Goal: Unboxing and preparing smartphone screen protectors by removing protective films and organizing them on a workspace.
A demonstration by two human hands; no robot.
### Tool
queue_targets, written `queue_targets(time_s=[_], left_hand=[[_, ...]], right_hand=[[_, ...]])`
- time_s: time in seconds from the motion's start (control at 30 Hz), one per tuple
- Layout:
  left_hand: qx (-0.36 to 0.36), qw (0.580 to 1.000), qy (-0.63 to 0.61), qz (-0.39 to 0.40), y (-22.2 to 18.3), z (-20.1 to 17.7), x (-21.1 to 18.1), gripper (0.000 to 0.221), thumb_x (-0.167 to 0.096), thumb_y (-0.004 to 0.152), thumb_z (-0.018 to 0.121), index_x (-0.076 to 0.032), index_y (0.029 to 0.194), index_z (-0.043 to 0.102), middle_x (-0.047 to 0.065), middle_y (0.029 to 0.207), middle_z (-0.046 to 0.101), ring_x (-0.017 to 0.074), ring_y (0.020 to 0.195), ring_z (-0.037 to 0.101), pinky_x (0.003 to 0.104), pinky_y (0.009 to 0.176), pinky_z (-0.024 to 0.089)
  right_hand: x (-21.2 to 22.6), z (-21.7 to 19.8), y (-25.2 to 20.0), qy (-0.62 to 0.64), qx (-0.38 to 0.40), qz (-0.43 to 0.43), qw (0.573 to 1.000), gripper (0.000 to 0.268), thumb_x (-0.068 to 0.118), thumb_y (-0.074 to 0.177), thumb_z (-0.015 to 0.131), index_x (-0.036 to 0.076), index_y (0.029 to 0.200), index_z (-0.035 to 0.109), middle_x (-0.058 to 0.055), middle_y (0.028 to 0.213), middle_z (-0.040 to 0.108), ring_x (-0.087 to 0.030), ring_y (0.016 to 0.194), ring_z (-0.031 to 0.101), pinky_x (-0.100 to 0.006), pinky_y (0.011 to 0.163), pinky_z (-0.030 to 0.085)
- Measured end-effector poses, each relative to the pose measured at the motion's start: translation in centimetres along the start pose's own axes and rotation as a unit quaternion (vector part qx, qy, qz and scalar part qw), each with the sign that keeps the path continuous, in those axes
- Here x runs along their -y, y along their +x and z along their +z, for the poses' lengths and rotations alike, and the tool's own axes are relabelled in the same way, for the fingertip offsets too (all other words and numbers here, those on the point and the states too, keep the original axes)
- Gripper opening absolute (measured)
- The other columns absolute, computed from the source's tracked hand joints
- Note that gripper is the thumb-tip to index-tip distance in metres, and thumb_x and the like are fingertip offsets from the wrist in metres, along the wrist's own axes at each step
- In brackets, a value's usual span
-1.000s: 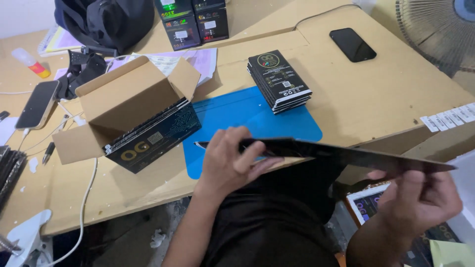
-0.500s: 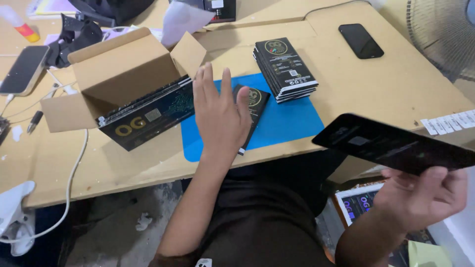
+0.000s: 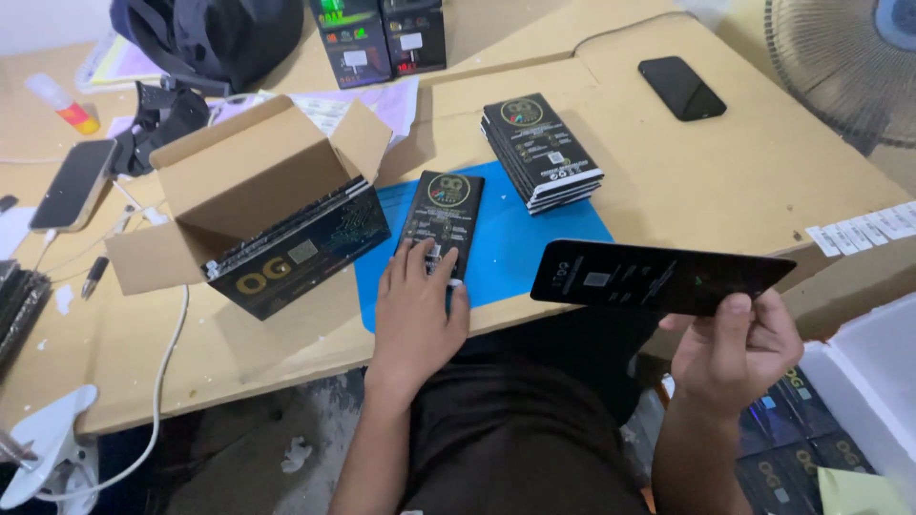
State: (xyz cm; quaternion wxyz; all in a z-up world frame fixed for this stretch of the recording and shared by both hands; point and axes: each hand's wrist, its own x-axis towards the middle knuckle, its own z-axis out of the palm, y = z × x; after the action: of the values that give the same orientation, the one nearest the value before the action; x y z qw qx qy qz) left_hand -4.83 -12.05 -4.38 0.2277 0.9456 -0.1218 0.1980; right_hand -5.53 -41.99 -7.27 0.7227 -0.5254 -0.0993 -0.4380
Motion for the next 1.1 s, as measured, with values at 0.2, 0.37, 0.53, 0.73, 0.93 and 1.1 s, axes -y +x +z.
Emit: queue_targets(time_s=[0.2,0.37,0.53,0.73,0.93,1.1], left_hand=[[-0.067,0.987,0.145,-0.02,2.2,2.0,0.3,0.049,-0.025,0.105,0.049,-0.014,0.153,0.045,0.024,0.14,0.046,0.044,0.131,0.042,0.064,0.099,0.039],[-0.148,0.988,0.024,-0.031,1.6,1.8,-0.6,0.032,-0.038,0.104,0.058,-0.008,0.106,0.07,0.017,0.098,0.068,0.0379,0.106,0.065,0.056,0.093,0.043],[-0.134,0.982,-0.13,0.022,1.2,-0.8,-2.7,0.046,-0.031,0.111,0.036,0.001,0.139,0.054,0.027,0.131,0.063,0.0492,0.134,0.05,0.067,0.112,0.021],[-0.081,0.839,-0.538,0.028,-0.3,-0.3,-3.1,0.059,-0.04,0.102,0.041,-0.001,0.145,0.053,0.023,0.12,0.072,0.0349,0.118,0.063,0.053,0.102,0.046],[-0.096,0.805,-0.585,-0.01,-0.4,-1.6,-1.9,0.03,-0.009,0.103,0.055,0.0,0.132,0.058,0.019,0.105,0.076,0.0237,0.1,0.069,0.044,0.089,0.058],[-0.083,0.772,-0.63,-0.025,-1.3,0.6,0.5,0.03,-0.005,0.104,0.055,0.001,0.133,0.058,0.022,0.108,0.076,0.0231,0.103,0.07,0.046,0.088,0.06]], right_hand=[[-1.7,0.4,0.2,0.019,-0.018,0.041,0.999,0.032,0.022,0.107,0.063,-0.006,0.123,0.061,-0.012,0.091,0.065,-0.019,0.061,0.063,-0.026,0.053,0.063],[-3.3,1.2,-0.1,0.119,0.056,0.078,0.988,0.02,0.008,0.103,0.057,-0.007,0.114,0.062,-0.023,0.089,0.073,-0.031,0.07,0.077,-0.037,0.049,0.067],[-4.2,2.9,-0.6,0.122,0.077,0.111,0.983,0.018,0.007,0.102,0.057,-0.007,0.112,0.064,-0.024,0.089,0.074,-0.031,0.071,0.077,-0.039,0.051,0.067],[-3.4,5.5,-2.2,0.098,0.094,0.135,0.981,0.022,0.007,0.101,0.06,-0.011,0.113,0.065,-0.024,0.086,0.074,-0.031,0.07,0.077,-0.039,0.051,0.067],[-5.0,2.6,-0.7,-0.009,0.233,0.162,0.959,0.017,0.004,0.098,0.064,-0.007,0.107,0.072,-0.022,0.084,0.075,-0.026,0.077,0.076,-0.042,0.059,0.067],[-5.3,1.6,-1.4,0.048,0.257,0.237,0.936,0.014,-0.002,0.087,0.075,-0.01,0.098,0.071,-0.022,0.079,0.075,-0.021,0.066,0.075,-0.037,0.062,0.066]])
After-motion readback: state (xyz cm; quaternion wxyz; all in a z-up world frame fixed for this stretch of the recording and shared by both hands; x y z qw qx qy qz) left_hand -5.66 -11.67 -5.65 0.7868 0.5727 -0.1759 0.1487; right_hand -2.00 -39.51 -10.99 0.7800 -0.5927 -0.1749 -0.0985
